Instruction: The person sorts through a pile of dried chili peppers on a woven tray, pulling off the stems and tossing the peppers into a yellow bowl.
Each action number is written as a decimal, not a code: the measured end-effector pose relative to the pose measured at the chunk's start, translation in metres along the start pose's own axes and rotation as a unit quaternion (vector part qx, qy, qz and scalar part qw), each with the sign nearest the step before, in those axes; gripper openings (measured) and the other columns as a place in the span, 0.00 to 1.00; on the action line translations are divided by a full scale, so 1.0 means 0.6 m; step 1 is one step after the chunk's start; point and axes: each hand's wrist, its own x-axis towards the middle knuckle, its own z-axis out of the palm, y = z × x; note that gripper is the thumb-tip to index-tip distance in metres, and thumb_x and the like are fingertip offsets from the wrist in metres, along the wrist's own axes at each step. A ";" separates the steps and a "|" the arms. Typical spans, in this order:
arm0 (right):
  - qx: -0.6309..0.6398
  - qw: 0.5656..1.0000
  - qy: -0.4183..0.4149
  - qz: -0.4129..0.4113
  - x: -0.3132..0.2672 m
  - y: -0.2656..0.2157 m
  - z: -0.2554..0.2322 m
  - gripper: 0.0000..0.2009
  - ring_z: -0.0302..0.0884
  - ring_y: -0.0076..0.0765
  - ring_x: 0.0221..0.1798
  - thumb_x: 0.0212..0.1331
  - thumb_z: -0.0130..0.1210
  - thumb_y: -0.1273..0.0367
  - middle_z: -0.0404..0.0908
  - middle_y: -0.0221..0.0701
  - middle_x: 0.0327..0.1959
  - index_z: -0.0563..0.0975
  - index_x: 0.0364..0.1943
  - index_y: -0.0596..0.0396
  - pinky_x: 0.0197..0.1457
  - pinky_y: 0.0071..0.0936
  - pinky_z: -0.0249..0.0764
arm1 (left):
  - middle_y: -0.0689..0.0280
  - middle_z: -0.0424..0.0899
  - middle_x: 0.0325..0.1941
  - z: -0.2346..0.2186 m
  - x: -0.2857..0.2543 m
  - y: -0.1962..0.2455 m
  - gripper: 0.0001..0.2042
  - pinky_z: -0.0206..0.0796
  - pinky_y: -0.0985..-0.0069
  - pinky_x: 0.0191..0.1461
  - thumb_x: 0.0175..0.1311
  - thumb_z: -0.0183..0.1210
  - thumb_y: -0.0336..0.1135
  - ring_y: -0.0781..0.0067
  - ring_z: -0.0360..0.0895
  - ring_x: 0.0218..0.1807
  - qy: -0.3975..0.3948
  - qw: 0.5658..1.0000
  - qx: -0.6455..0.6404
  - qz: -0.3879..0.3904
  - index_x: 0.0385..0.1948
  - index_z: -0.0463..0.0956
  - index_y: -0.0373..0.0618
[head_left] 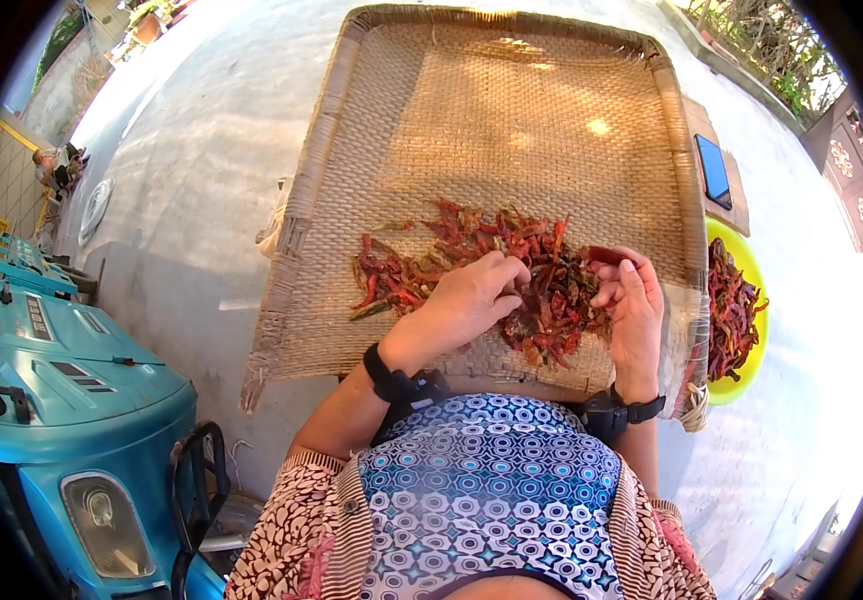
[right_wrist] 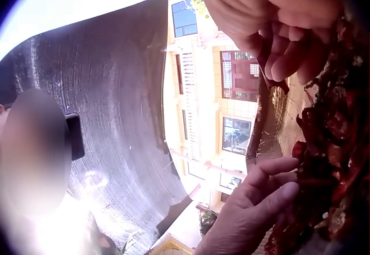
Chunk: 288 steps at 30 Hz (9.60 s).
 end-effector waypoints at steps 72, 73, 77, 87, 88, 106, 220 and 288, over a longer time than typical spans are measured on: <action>0.030 0.999 -0.021 0.019 -0.009 -0.040 -0.060 0.11 0.71 0.24 0.26 0.68 0.52 0.62 0.77 0.23 0.29 0.75 0.46 0.53 0.33 0.24 0.68 | 0.66 0.70 0.36 0.011 0.006 0.014 0.12 0.66 0.76 0.37 0.63 0.59 0.28 0.73 0.69 0.32 0.022 0.999 -0.023 -0.037 0.48 0.74 0.42; -0.111 0.991 -0.062 0.031 -0.016 -0.036 -0.041 0.10 0.73 0.27 0.25 0.66 0.55 0.62 0.78 0.25 0.27 0.76 0.44 0.52 0.32 0.25 0.68 | 0.66 0.70 0.36 0.011 0.006 0.012 0.12 0.66 0.75 0.38 0.62 0.59 0.28 0.72 0.69 0.32 0.015 0.999 -0.012 -0.042 0.47 0.74 0.42; -0.508 0.844 -0.137 -0.101 -0.032 -0.014 0.024 0.10 0.79 0.36 0.27 0.58 0.60 0.62 0.80 0.30 0.24 0.78 0.39 0.49 0.30 0.31 0.70 | 0.65 0.72 0.35 0.009 0.003 0.009 0.11 0.67 0.73 0.39 0.62 0.61 0.31 0.69 0.71 0.34 0.001 0.998 0.021 -0.055 0.45 0.74 0.43; -0.551 0.814 -0.145 -0.116 -0.025 0.007 0.043 0.07 0.80 0.40 0.30 0.57 0.58 0.63 0.82 0.31 0.26 0.78 0.35 0.48 0.31 0.37 0.72 | 0.64 0.75 0.34 0.012 0.006 0.002 0.11 0.67 0.72 0.37 0.62 0.61 0.31 0.67 0.73 0.32 0.017 0.999 0.002 -0.038 0.44 0.75 0.44; -0.540 0.823 -0.143 -0.103 -0.026 0.004 0.045 0.07 0.80 0.41 0.30 0.57 0.58 0.63 0.82 0.31 0.27 0.78 0.35 0.48 0.32 0.37 0.72 | 0.64 0.75 0.34 0.011 0.006 0.006 0.11 0.67 0.72 0.37 0.61 0.61 0.30 0.67 0.73 0.32 0.024 0.999 -0.025 -0.040 0.44 0.75 0.43; 0.330 0.941 -0.012 -0.072 0.022 -0.065 -0.133 0.10 0.66 0.20 0.26 0.70 0.49 0.64 0.74 0.24 0.28 0.75 0.47 0.53 0.35 0.20 0.68 | 0.63 0.76 0.36 0.010 0.001 0.014 0.08 0.69 0.70 0.40 0.61 0.61 0.30 0.66 0.76 0.35 0.011 0.998 0.009 -0.053 0.41 0.76 0.43; -0.198 0.963 -0.175 0.048 -0.033 0.020 0.036 0.03 0.71 0.14 0.27 0.66 0.53 0.72 0.78 0.24 0.27 0.74 0.37 0.57 0.29 0.13 0.68 | 0.60 0.79 0.28 0.032 0.005 0.030 0.08 0.70 0.69 0.35 0.59 0.60 0.29 0.62 0.80 0.32 0.001 0.988 -0.148 -0.053 0.34 0.69 0.41; -0.258 0.958 -0.091 -0.092 0.006 -0.015 0.026 0.11 0.75 0.22 0.30 0.65 0.54 0.69 0.78 0.31 0.38 0.75 0.49 0.56 0.36 0.20 0.72 | 0.66 0.77 0.33 0.036 0.007 0.016 0.07 0.68 0.79 0.32 0.63 0.58 0.24 0.79 0.73 0.29 0.074 0.993 -0.078 0.038 0.41 0.74 0.40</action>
